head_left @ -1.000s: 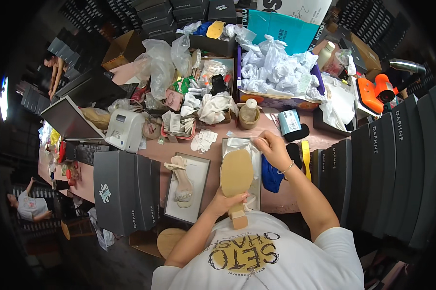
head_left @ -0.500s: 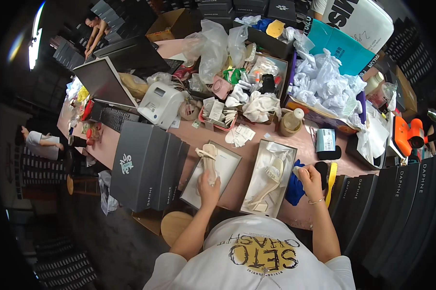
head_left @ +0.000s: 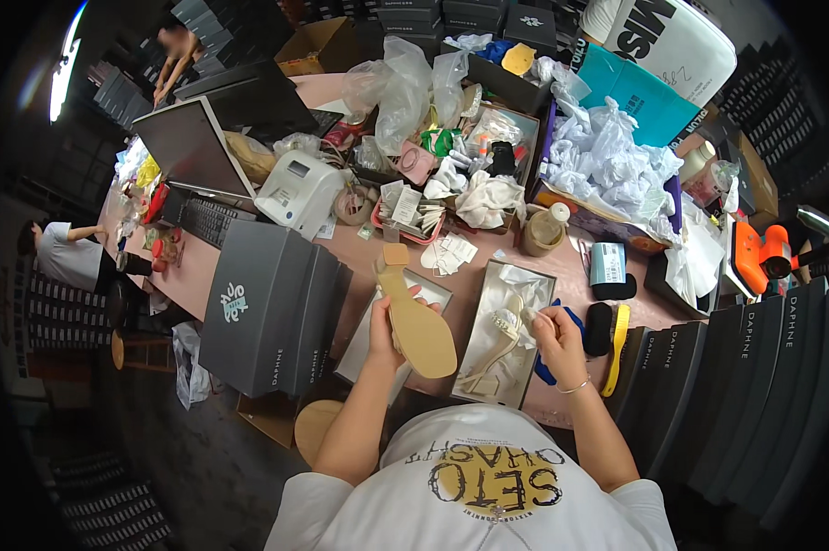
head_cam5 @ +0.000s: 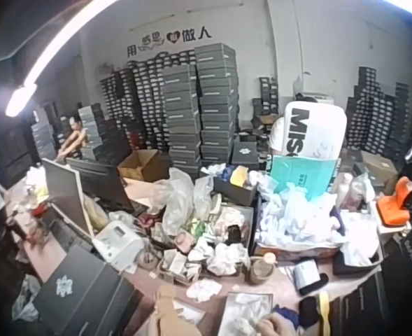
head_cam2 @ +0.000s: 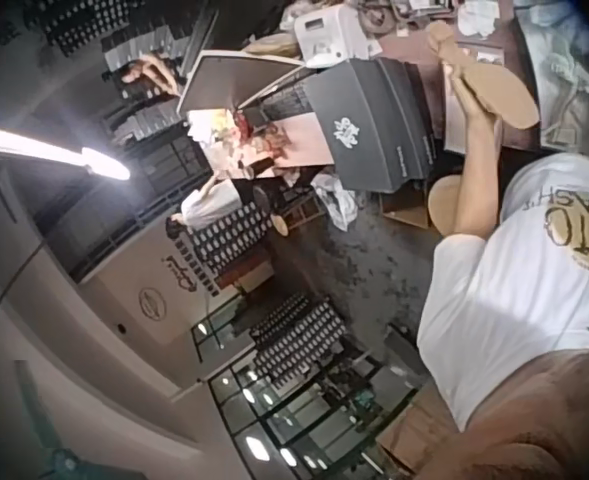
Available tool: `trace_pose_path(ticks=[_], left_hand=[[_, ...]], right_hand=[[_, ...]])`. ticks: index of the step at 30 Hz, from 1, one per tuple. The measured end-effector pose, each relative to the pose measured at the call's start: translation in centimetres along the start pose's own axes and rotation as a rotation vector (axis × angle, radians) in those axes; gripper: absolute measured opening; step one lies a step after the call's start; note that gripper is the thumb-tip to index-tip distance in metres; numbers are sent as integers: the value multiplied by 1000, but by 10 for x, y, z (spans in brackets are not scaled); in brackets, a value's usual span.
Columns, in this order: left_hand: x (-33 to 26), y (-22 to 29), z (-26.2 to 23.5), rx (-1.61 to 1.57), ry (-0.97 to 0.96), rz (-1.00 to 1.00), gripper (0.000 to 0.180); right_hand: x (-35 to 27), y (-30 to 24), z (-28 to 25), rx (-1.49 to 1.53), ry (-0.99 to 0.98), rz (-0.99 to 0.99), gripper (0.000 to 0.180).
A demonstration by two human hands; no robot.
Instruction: Cleaning shoes with a brush and packaging them into boxes with tissue paper.
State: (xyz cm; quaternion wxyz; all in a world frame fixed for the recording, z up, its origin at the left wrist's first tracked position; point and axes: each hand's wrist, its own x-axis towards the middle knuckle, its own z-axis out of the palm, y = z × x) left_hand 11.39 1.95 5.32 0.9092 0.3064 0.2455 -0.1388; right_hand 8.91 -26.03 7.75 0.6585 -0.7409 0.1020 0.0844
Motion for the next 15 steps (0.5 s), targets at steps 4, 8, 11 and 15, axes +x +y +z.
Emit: trace_pose_path(ticks=[4,8,11,15], left_hand=[[-12,-10,37,-132,-133,-86,58],[-25,-24,47,-93,-175,-86,58],[-29,-41,47,-60,-129,-101,54],[-32,-37,50,9,-8,-99,51]], right_hand=[[-21,-48,30,-398,-31,-580,14],[-45,-51,62,-638,-314,-966,17],[-23,-48,75,-704,-283,-889,14],[-18,-54,81,-717,-196,-820,9]])
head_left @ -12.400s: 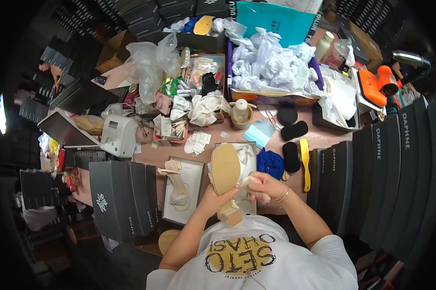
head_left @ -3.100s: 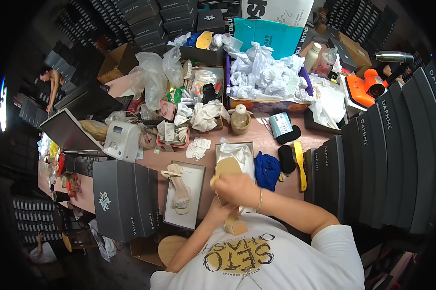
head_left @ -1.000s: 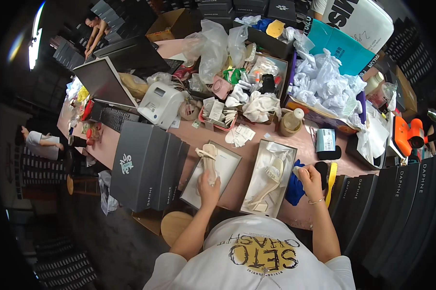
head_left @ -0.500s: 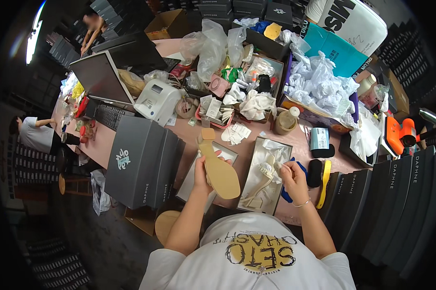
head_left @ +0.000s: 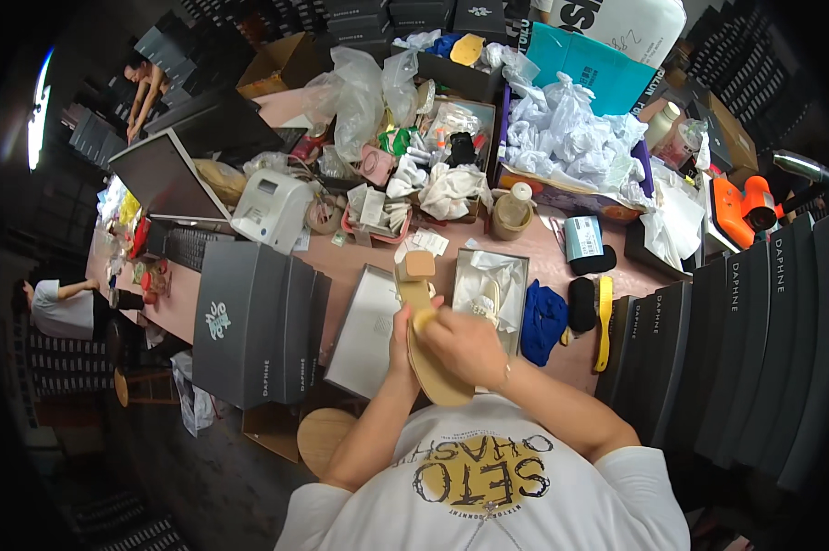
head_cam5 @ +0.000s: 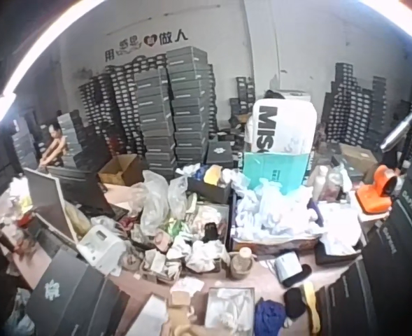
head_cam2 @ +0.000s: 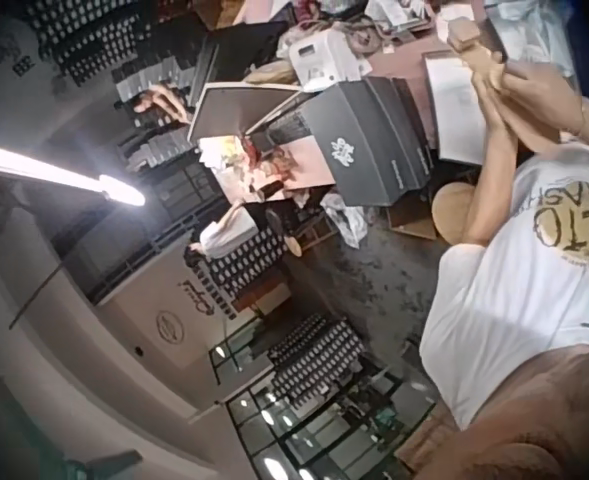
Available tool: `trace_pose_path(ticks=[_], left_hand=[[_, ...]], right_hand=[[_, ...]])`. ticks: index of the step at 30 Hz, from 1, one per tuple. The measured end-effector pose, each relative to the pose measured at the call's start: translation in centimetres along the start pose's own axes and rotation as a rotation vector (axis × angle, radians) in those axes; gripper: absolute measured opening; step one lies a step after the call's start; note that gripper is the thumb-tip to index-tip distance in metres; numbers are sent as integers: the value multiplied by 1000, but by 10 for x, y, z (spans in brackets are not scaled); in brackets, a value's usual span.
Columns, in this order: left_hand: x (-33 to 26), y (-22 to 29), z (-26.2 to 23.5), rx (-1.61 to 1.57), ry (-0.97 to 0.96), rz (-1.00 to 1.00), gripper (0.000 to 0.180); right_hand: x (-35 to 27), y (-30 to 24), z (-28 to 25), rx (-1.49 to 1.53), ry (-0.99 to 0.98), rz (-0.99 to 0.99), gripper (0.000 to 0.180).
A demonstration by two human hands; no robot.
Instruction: Cleaning shoes with a brush and packaging them into boxes with tissue paper.
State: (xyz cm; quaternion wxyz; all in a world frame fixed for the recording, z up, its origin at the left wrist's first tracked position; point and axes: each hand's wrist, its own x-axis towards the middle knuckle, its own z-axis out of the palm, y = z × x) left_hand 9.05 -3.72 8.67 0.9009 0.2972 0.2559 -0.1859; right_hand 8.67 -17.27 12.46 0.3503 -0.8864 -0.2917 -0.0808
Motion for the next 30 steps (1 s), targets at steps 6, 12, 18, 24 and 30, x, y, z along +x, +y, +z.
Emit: trace_pose_path(ticks=[6,12,18,24,30], left_hand=[[0,18,1,39,-22,32,56],[-4,22,-9,-36,-83,-26,58],[-4,17,-17,26,-206,-63,59],[-11,8,4,89,-21,-30,56],[-3,14,-15,96,-110,-22,60]], right_hand=[[-3,8,-3,-70,98,-47,9],[-39,-17,-9,76,-17,-143,12],[-36,-19,-5,73,-68,-188,12],[0,-20,-2,-8,-149,-94,11],[10,-26,-3,65,-68,-140,9]])
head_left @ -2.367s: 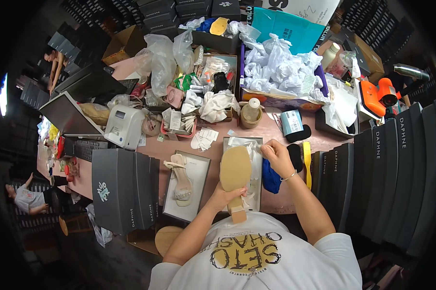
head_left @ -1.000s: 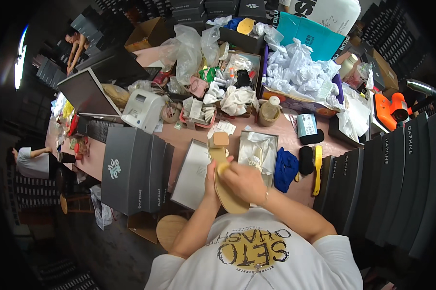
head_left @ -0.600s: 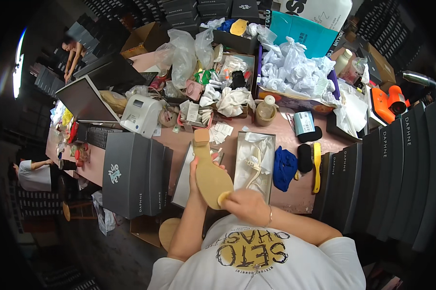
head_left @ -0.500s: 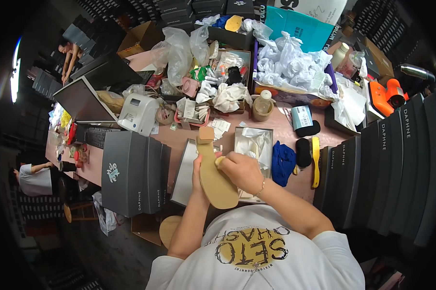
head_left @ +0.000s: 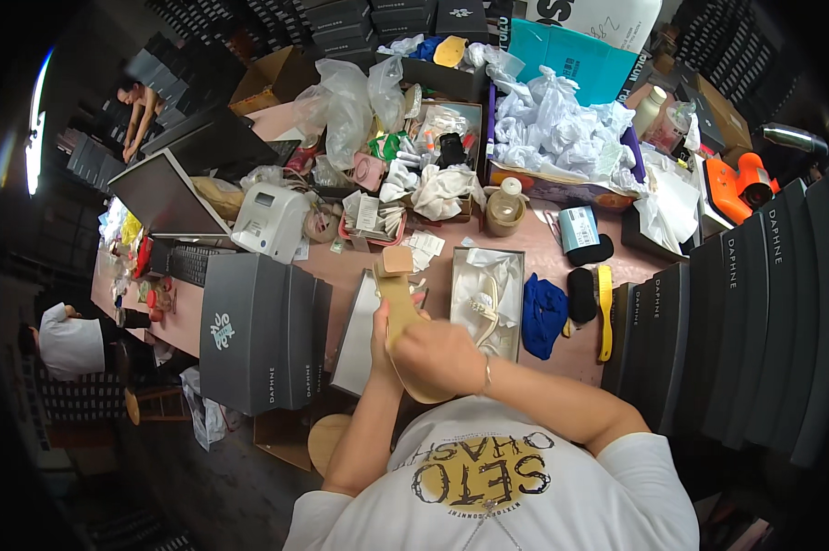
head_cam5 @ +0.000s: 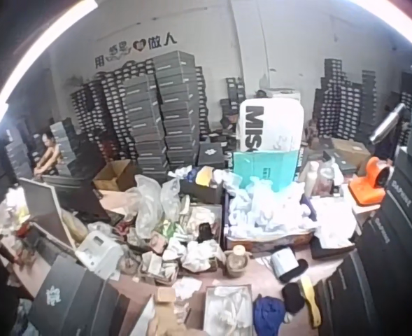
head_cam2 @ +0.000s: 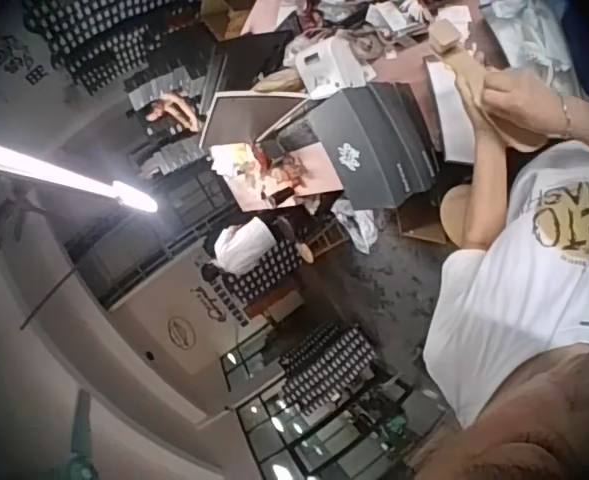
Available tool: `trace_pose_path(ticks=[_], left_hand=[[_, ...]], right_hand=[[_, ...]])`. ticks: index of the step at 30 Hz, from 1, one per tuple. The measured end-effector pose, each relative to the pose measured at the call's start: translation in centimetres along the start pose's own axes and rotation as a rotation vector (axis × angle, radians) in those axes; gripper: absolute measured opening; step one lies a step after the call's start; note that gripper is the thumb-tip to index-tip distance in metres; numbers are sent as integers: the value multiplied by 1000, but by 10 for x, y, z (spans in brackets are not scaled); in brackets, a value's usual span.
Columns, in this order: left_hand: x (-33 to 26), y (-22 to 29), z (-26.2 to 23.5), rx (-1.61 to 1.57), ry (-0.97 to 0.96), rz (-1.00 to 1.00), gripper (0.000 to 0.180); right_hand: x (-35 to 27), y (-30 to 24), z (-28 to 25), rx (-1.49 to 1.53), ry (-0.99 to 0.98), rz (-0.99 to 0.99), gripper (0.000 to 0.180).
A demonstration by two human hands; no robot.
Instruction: Cleaning shoes with a brush and packaging them into boxes with tissue paper.
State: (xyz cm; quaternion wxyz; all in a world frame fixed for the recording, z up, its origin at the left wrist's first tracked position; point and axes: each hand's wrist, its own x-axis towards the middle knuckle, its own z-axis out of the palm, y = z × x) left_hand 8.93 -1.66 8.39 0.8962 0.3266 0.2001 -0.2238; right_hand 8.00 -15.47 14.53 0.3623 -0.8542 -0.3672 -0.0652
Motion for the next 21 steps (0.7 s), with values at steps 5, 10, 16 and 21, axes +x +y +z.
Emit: trace_pose_path(ticks=[5,10,16,21], left_hand=[[-2,-3,-6,-47,8,14,60],[-10,-3,25,-106,167,22,58],[-2,8,7,-140,14,-15,59],[-1,10,-7,-136,-9,-37,59]], right_hand=[[-15,-8,12,20,168,-325,11],[-9,2,9,-39,-79,21,13],[-24,7,-4,-30,35,-9,13],[-59,-10,1,138,-139,1,15]])
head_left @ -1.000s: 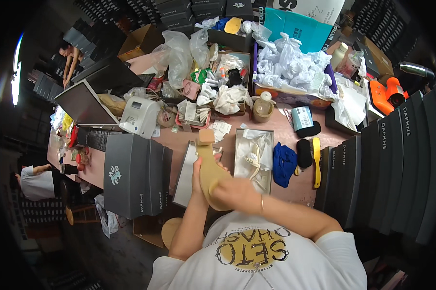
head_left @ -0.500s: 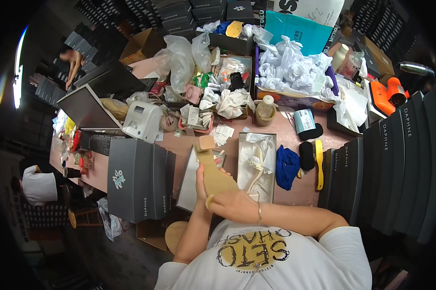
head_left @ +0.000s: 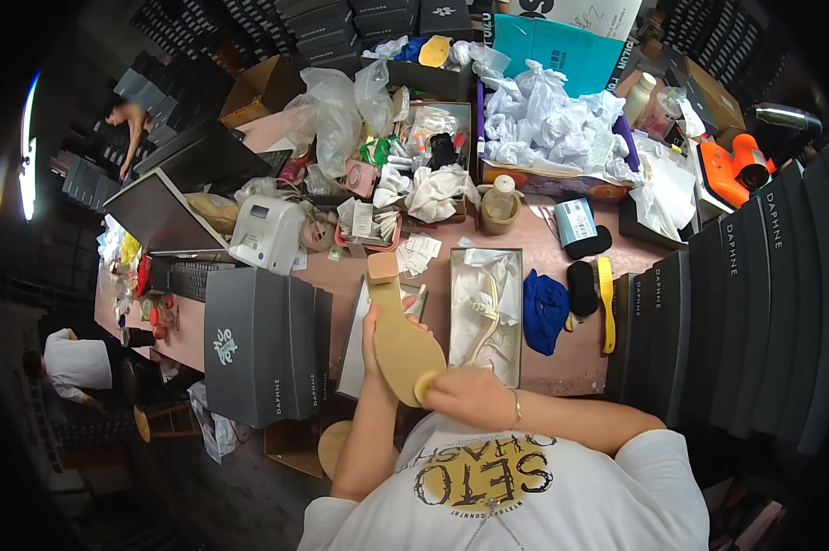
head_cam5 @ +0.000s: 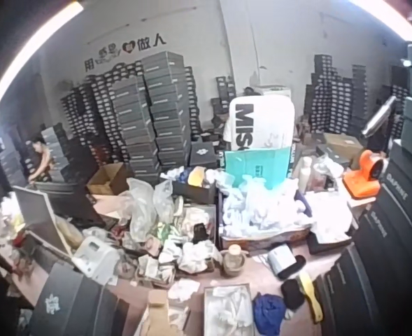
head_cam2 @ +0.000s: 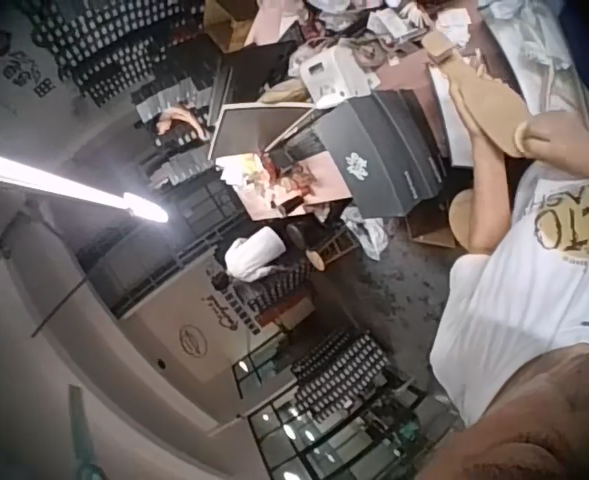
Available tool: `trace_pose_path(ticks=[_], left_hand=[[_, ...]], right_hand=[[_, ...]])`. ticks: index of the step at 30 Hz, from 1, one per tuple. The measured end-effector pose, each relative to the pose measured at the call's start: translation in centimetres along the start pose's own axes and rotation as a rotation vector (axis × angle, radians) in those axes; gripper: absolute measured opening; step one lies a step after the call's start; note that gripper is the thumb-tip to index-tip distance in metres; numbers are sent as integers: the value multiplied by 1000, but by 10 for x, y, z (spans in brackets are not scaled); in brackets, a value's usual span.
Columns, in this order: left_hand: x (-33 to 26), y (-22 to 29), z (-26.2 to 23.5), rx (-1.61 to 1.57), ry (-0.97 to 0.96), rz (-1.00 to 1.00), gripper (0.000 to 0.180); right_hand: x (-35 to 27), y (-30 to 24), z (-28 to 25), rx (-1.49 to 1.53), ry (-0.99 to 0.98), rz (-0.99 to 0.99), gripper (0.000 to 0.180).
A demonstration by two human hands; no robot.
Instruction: Cleaning shoes with a brush and packaging them into boxes with tissue paper.
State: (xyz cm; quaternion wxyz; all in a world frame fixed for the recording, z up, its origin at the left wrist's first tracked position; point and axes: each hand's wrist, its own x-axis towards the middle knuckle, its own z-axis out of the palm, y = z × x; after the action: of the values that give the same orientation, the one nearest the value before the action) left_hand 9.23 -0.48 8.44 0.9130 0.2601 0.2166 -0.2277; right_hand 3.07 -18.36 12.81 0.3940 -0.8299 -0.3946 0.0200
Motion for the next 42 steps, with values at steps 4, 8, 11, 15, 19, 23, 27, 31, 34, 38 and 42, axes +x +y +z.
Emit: trace_pose_path(ticks=[4,8,11,15,19,23,27,31,34,38,42], left_hand=[[0,-2,15,74,-3,-58,59],[-4,1,15,45,-9,-45,58],[-5,-1,28,101,8,-46,58],[-3,-7,29,137,-118,-57,60],[-2,1,32,53,-108,-99,58],[6,1,29,123,-17,-111,58],[3,-7,30,132,-91,-7,62],[-3,-20,43,119,-42,-14,67],[0,-20,9,219,-284,90,70],[-6,-33,14,248,-320,90,68],[-14,-39,25,353,-196,196,69]], right_hand=[[21,35,-14,-190,229,74,12],[-6,2,-5,-115,52,-151,14],[20,35,-14,-192,306,-82,12],[35,57,-41,88,416,284,12],[10,65,-44,234,487,396,17],[12,26,-38,154,463,220,19],[0,12,-15,-107,214,-131,27],[30,33,-21,-208,331,-16,22],[25,19,-13,-176,301,-95,23],[37,45,-6,-146,478,143,19],[40,36,-4,91,532,269,23]])
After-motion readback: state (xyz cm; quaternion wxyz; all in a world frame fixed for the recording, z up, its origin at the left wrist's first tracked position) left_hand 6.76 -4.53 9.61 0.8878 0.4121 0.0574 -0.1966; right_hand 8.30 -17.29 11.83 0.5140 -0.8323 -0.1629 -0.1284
